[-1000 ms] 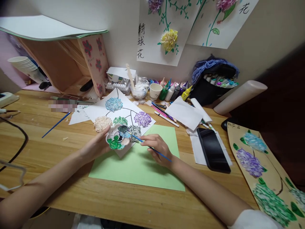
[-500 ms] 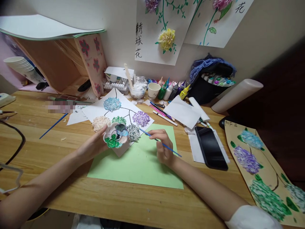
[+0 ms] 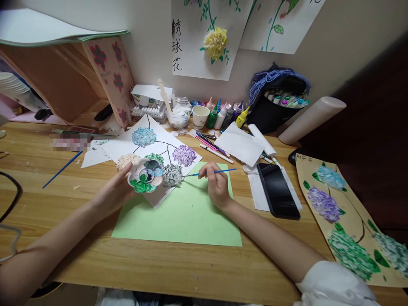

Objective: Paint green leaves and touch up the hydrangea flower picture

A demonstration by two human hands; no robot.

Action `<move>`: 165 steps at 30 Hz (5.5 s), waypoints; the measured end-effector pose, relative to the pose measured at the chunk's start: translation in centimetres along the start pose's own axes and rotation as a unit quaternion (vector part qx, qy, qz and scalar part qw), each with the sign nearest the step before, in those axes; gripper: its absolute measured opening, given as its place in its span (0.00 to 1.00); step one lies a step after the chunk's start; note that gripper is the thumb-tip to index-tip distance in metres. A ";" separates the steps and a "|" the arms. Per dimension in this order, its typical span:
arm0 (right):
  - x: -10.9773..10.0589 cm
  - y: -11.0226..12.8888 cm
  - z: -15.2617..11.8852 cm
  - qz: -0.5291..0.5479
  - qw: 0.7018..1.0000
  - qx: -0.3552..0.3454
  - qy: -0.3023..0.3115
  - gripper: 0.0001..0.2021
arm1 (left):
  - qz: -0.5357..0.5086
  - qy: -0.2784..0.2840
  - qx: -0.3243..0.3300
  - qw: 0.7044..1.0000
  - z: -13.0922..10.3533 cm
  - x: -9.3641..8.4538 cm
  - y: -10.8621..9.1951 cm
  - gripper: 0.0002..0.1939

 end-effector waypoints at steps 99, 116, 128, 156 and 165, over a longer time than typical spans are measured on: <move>0.6 1.1 -0.5 -0.084 0.987 -0.101 0.091 0.14 | 0.021 -0.002 -0.029 0.999 0.0 0.0 0.4 0.28; 0.0 1.0 -0.6 -0.080 0.989 -0.120 0.021 0.14 | 0.016 0.000 -0.026 1.000 0.0 0.2 0.2 0.29; 2.1 3.0 -1.1 -0.138 0.924 -0.233 0.268 0.16 | -0.001 0.048 -0.008 0.999 0.4 0.4 0.9 0.24; -2.0 0.0 -0.5 0.009 0.993 0.110 0.040 0.05 | 0.006 -0.011 -0.031 0.999 0.5 -1.4 0.9 0.27; -1.8 0.1 -0.6 -0.019 0.989 0.121 0.082 0.05 | -0.009 0.000 -0.042 0.999 -0.2 -0.7 0.5 0.26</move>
Point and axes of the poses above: each hand's wrist, its own z-axis towards the middle knuckle, its own x-axis out of the palm, y = z × x, the point moved 3 cm from there along z, towards the middle knuckle, and after that the axes turned 11 degrees about z, right-handed, at the moved point
